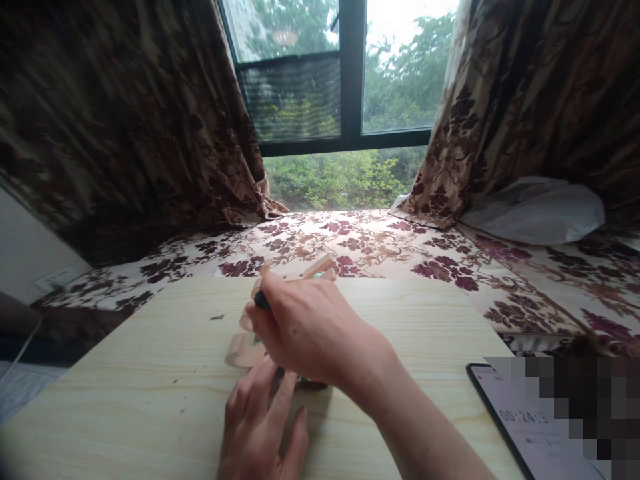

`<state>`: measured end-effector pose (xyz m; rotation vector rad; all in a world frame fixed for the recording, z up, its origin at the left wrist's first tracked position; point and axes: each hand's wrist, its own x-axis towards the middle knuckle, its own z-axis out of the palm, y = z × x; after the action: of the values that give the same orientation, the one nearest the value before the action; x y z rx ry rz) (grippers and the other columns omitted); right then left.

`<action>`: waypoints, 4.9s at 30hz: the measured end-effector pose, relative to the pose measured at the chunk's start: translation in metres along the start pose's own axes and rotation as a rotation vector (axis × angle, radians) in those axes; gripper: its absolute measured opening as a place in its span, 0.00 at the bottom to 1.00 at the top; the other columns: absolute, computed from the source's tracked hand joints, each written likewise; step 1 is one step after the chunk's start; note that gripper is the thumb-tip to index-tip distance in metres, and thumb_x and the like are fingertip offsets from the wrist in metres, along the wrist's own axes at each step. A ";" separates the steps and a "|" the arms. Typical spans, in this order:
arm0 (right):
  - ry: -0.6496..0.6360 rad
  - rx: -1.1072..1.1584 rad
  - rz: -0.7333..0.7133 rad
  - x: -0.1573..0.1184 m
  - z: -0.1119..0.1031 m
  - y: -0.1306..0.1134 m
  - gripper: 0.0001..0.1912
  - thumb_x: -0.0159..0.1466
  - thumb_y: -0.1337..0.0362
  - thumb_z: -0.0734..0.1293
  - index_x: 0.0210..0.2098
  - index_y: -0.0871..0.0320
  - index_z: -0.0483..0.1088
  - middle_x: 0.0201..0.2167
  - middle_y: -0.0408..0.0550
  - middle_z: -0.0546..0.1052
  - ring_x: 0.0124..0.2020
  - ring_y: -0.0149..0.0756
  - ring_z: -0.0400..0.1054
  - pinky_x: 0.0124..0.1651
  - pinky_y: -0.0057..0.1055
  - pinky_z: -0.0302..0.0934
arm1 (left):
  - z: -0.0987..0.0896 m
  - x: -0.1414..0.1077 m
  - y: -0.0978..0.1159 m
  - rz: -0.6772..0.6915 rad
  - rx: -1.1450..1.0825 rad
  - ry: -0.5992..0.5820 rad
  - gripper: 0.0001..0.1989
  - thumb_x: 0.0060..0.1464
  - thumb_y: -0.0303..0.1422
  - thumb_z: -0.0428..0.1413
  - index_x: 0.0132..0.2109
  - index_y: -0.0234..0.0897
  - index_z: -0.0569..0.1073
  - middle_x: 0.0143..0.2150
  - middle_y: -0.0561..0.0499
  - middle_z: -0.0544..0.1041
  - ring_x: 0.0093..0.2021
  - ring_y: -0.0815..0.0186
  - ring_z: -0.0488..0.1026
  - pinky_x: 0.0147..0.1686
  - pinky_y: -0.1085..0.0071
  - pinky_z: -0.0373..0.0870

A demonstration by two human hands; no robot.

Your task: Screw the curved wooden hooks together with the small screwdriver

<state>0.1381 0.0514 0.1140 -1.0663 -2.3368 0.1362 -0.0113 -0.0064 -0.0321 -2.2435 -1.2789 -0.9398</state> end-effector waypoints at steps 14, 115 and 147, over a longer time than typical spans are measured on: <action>0.019 0.072 0.124 0.006 -0.003 0.012 0.08 0.67 0.60 0.61 0.35 0.57 0.64 0.23 0.40 0.69 0.23 0.29 0.58 0.27 0.27 0.45 | 0.000 0.003 0.001 -0.006 -0.044 -0.006 0.28 0.56 0.24 0.51 0.63 0.33 0.60 0.61 0.38 0.64 0.63 0.53 0.59 0.58 0.57 0.58; 0.085 0.139 0.127 0.008 0.001 0.012 0.15 0.66 0.58 0.62 0.26 0.56 0.57 0.20 0.37 0.63 0.22 0.25 0.52 0.26 0.26 0.43 | 0.000 0.002 0.000 -0.012 -0.080 -0.011 0.28 0.56 0.25 0.51 0.64 0.33 0.59 0.62 0.39 0.64 0.63 0.54 0.58 0.59 0.57 0.56; 0.043 0.078 0.141 0.002 0.012 0.019 0.08 0.67 0.60 0.57 0.32 0.55 0.58 0.24 0.45 0.71 0.26 0.34 0.63 0.29 0.29 0.50 | 0.021 0.001 0.008 -0.144 -0.076 0.245 0.27 0.55 0.19 0.46 0.60 0.42 0.66 0.54 0.44 0.68 0.57 0.58 0.65 0.54 0.61 0.64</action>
<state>0.1435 0.0673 0.0983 -1.1831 -2.1996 0.2526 0.0034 0.0031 -0.0458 -2.0343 -1.3249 -1.2916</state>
